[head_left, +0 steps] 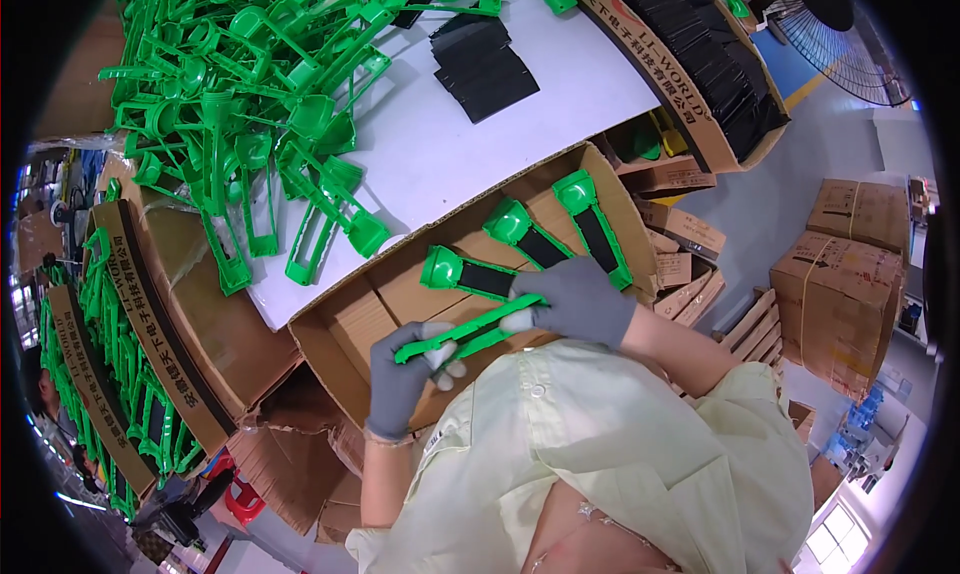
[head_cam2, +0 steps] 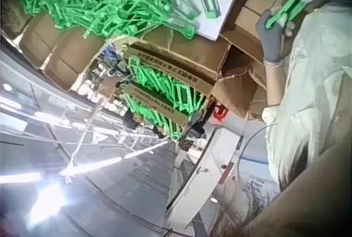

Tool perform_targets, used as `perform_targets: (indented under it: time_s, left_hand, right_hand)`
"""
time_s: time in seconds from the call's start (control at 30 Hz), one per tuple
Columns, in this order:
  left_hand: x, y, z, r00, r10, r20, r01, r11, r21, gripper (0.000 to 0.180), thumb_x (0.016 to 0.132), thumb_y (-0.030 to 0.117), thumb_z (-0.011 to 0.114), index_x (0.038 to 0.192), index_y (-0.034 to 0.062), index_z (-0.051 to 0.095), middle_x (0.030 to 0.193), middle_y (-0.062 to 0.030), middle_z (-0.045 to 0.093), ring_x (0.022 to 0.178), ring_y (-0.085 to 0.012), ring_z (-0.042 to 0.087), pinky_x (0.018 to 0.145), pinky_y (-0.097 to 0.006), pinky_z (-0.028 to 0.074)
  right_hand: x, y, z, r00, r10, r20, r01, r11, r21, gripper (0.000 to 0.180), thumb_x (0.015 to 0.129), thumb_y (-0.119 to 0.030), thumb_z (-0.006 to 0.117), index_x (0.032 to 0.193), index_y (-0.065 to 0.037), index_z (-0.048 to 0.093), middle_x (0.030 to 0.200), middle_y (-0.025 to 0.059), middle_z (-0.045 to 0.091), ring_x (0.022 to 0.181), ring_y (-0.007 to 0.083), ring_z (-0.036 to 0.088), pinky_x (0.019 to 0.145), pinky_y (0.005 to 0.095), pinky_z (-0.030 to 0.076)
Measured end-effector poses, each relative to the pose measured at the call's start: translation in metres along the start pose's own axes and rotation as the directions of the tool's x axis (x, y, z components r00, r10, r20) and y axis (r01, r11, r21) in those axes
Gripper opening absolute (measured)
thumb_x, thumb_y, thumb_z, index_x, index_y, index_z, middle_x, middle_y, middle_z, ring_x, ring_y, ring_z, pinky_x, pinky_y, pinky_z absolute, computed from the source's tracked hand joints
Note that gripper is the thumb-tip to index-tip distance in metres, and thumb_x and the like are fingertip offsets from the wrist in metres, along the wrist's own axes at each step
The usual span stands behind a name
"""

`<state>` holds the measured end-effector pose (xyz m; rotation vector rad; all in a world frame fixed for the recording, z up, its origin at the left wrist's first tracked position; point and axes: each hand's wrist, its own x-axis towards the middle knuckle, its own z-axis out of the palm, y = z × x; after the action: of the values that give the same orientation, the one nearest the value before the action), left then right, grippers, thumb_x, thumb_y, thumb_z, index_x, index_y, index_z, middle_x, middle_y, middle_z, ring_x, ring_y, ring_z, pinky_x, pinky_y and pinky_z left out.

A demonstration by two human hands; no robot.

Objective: Assembling black strips onto green plastic frames and organizing them into boxes.

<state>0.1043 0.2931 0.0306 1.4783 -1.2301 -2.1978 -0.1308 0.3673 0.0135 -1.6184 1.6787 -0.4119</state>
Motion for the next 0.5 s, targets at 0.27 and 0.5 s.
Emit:
perform_targets:
  time_s: [0.27, 0.5]
  left_hand:
    - [0.036, -0.011, -0.057, 0.978, -0.109, -0.179, 0.191, 0.813, 0.550, 0.042, 0.078, 0.029, 0.072, 0.100, -0.0032, 0.057, 0.063, -0.0085, 0.061, 0.049, -0.0162, 0.058, 0.043, -0.028, 0.044]
    - [0.042, 0.005, 0.005, 0.894, 0.381, -0.236, 0.145, 0.251, 0.957, 0.048, 0.077, 0.045, 0.068, 0.096, 0.0024, 0.058, 0.068, -0.0172, 0.062, 0.060, -0.0357, 0.061, 0.052, -0.041, 0.047]
  right_hand:
    - [0.095, 0.054, -0.100, 0.869, -0.169, -0.466, 0.034, 0.958, -0.285, 0.033, 0.078, -0.029, 0.068, 0.107, -0.018, 0.060, 0.095, 0.0019, 0.060, 0.074, 0.0196, 0.060, 0.068, 0.0307, 0.048]
    - [0.142, 0.087, -0.113, 0.888, -0.242, -0.392, 0.011, 0.862, -0.508, 0.031, 0.072, -0.030, 0.071, 0.096, -0.015, 0.058, 0.094, 0.0021, 0.056, 0.089, 0.0233, 0.059, 0.073, 0.0361, 0.049]
